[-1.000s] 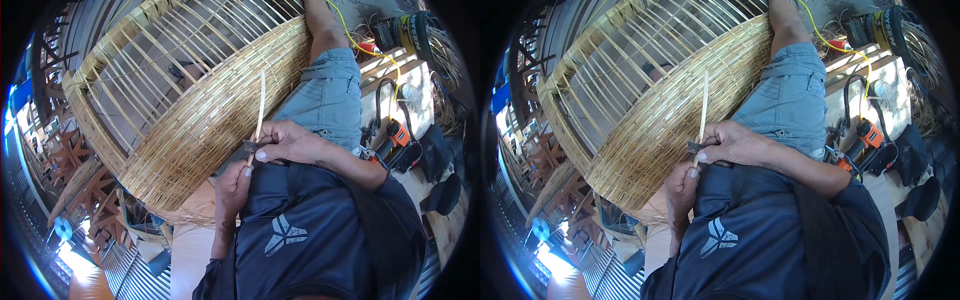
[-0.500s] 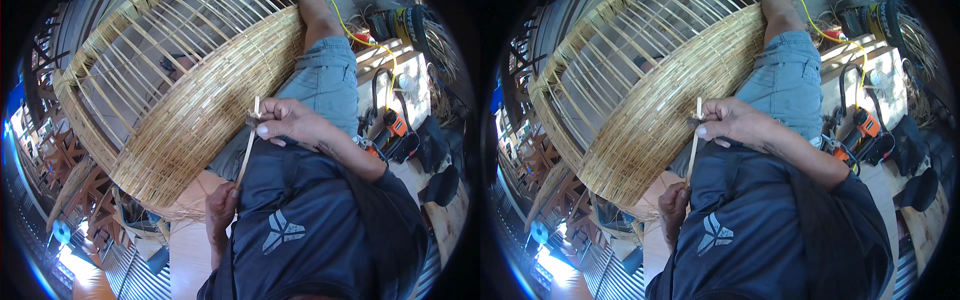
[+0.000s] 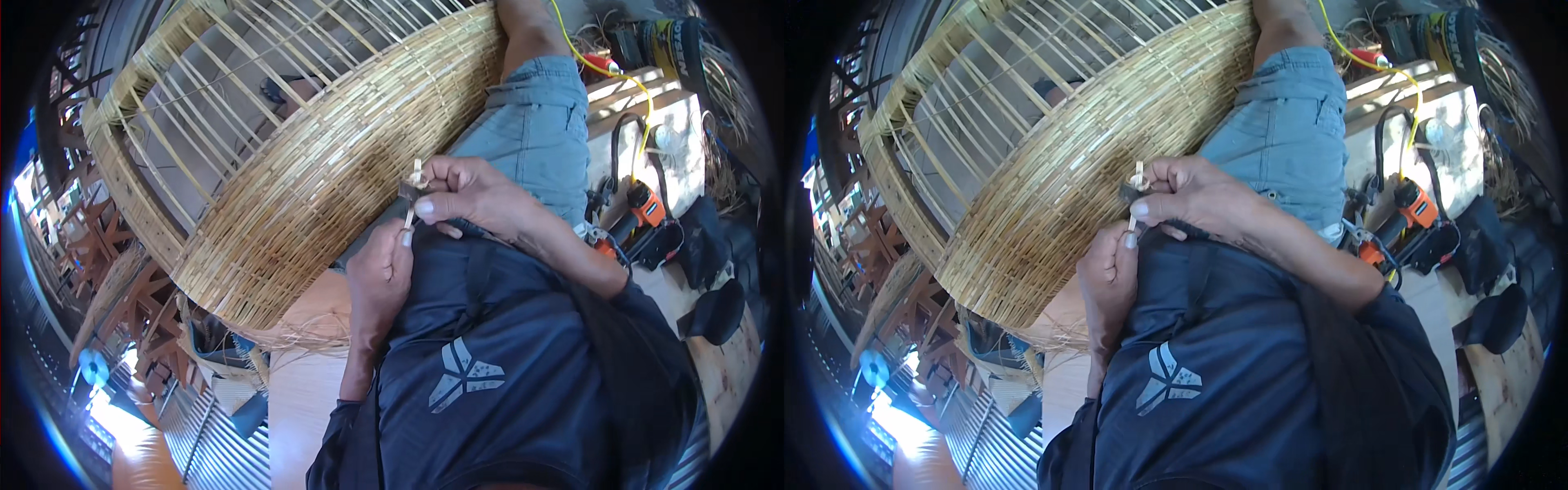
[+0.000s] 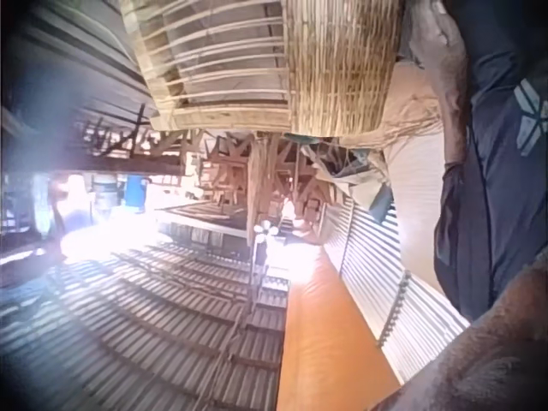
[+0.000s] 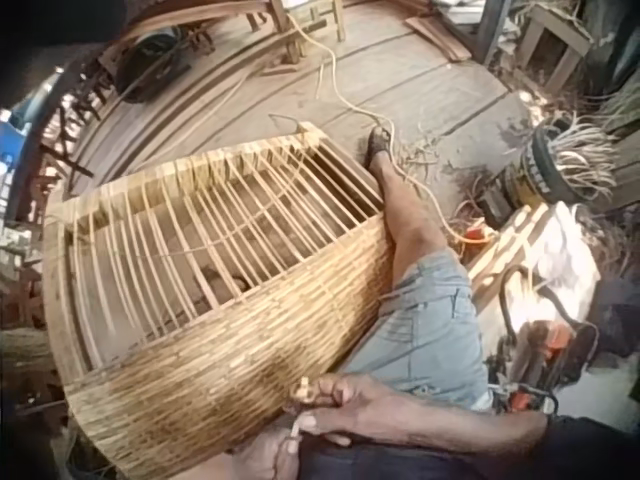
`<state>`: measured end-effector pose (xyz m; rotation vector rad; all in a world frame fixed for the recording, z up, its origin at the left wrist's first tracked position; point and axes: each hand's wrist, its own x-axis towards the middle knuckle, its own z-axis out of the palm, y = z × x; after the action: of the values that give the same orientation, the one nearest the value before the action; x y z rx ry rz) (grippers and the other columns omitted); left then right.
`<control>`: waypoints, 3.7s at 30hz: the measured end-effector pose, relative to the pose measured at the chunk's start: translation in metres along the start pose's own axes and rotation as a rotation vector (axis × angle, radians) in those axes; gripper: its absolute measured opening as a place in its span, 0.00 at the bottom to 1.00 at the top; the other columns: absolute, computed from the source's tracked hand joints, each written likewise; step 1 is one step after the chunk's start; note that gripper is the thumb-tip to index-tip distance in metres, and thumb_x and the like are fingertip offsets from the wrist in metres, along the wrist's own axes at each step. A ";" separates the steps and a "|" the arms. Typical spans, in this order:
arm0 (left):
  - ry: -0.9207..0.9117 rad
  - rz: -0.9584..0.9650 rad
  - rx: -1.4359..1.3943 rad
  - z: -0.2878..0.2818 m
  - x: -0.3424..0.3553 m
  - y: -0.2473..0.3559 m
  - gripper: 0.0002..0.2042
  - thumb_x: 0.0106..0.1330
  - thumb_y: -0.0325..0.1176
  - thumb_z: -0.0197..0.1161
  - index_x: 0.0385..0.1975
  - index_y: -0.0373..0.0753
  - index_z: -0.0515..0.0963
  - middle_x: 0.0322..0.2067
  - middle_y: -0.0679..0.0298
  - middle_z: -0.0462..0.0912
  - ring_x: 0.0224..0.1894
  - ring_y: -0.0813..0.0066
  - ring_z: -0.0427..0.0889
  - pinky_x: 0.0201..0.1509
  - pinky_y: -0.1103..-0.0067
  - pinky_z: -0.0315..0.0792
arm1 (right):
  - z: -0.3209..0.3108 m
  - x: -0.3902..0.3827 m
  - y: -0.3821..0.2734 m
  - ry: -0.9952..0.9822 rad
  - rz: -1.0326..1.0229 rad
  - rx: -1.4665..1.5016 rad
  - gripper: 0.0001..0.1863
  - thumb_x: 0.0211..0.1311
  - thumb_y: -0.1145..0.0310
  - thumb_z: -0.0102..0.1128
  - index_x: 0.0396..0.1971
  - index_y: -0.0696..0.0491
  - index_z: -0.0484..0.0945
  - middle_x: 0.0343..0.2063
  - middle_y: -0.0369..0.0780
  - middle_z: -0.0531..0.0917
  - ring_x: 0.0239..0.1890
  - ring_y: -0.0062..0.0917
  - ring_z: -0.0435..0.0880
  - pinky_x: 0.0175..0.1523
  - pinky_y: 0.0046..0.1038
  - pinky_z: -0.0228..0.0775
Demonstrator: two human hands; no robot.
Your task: The recorder is weaving and assembling a large bamboo structure, possibly a cage or basket, using strips and various hand tools.
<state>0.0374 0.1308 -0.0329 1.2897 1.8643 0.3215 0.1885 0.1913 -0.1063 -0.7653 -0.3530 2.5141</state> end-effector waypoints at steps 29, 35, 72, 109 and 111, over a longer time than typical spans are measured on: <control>0.887 -0.145 0.713 -0.259 -0.004 -0.068 0.07 0.59 0.35 0.57 0.30 0.39 0.76 0.29 0.57 0.79 0.31 0.58 0.79 0.35 0.71 0.70 | 0.057 0.087 -0.060 0.081 -0.601 -1.289 0.08 0.60 0.72 0.53 0.37 0.58 0.75 0.34 0.41 0.77 0.39 0.25 0.77 0.47 0.24 0.71; 0.841 -0.171 0.705 -0.264 0.001 -0.069 0.08 0.59 0.36 0.56 0.29 0.39 0.77 0.27 0.56 0.80 0.31 0.56 0.79 0.34 0.70 0.70 | 0.179 0.173 -0.041 -0.270 -0.452 -1.337 0.09 0.60 0.67 0.51 0.31 0.58 0.75 0.20 0.40 0.75 0.23 0.25 0.73 0.32 0.27 0.67; 0.640 -0.261 0.949 -0.259 0.019 -0.072 0.18 0.56 0.48 0.61 0.27 0.37 0.72 0.27 0.57 0.75 0.31 0.59 0.76 0.35 0.69 0.69 | 0.155 0.226 -0.034 -0.444 0.031 -1.096 0.10 0.56 0.70 0.57 0.18 0.58 0.74 0.09 0.30 0.66 0.11 0.12 0.62 0.16 0.18 0.51; 0.232 0.124 0.552 -0.218 0.058 -0.054 0.09 0.66 0.29 0.47 0.40 0.33 0.72 0.33 0.61 0.75 0.38 0.74 0.73 0.47 0.81 0.65 | -0.049 0.033 -0.098 0.455 -0.432 -1.356 0.16 0.57 0.59 0.52 0.36 0.57 0.77 0.26 0.45 0.80 0.31 0.32 0.79 0.39 0.31 0.70; 0.189 0.063 0.490 -0.218 0.058 -0.051 0.10 0.66 0.28 0.47 0.41 0.33 0.72 0.36 0.59 0.75 0.40 0.71 0.73 0.49 0.80 0.64 | -0.097 -0.045 -0.106 0.865 -0.288 -1.256 0.17 0.58 0.58 0.52 0.37 0.58 0.77 0.25 0.43 0.80 0.28 0.29 0.78 0.36 0.29 0.68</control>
<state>-0.1663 0.2101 0.0444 1.6934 2.1490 0.0121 0.3166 0.2676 -0.1252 -1.9158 -1.5661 1.2478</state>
